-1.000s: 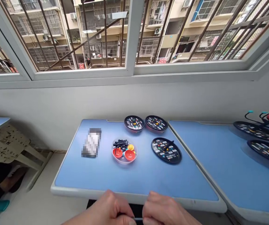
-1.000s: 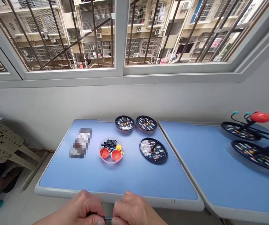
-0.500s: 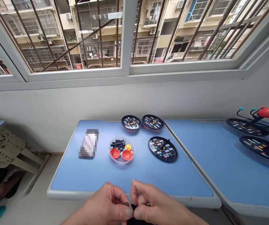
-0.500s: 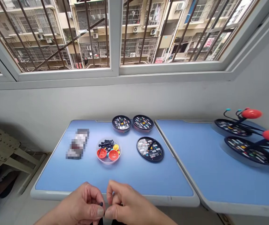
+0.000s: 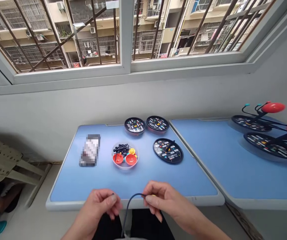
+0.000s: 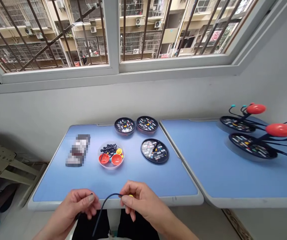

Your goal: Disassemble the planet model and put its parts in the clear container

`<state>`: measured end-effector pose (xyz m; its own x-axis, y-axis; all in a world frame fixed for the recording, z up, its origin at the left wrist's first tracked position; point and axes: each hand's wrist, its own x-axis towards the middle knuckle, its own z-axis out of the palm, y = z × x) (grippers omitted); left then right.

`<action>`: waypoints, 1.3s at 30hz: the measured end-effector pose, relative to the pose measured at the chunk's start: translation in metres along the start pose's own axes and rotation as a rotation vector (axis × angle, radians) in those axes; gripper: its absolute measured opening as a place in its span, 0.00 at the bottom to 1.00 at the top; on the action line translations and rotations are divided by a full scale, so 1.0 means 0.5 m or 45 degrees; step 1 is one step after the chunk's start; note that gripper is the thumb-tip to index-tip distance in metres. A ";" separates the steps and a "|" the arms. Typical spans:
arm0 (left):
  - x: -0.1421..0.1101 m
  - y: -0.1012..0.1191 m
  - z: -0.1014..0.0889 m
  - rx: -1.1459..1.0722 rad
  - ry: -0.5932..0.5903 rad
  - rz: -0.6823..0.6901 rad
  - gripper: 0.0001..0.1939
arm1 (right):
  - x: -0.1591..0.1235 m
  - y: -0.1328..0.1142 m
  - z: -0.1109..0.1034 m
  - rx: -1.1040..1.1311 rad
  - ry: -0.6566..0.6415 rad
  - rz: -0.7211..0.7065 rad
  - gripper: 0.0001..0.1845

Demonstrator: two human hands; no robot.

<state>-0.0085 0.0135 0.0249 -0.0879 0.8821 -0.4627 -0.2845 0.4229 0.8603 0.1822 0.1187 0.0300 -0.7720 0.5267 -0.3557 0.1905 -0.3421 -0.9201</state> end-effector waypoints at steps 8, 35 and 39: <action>0.013 0.014 0.056 0.561 -0.128 0.038 0.17 | 0.007 -0.006 0.029 -0.224 -0.058 -0.150 0.07; 0.327 0.206 0.014 1.943 -0.047 0.549 0.07 | 0.040 -0.004 -0.078 -0.270 0.499 -0.308 0.15; 0.330 0.207 0.015 1.987 -0.105 0.591 0.07 | 0.054 -0.010 -0.082 -0.217 0.473 -0.320 0.14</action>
<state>-0.0452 0.2045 0.0394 0.1778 0.9728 -0.1488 0.9432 -0.1253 0.3078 0.1853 0.1666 0.0184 -0.5438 0.8300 -0.1245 0.1465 -0.0522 -0.9878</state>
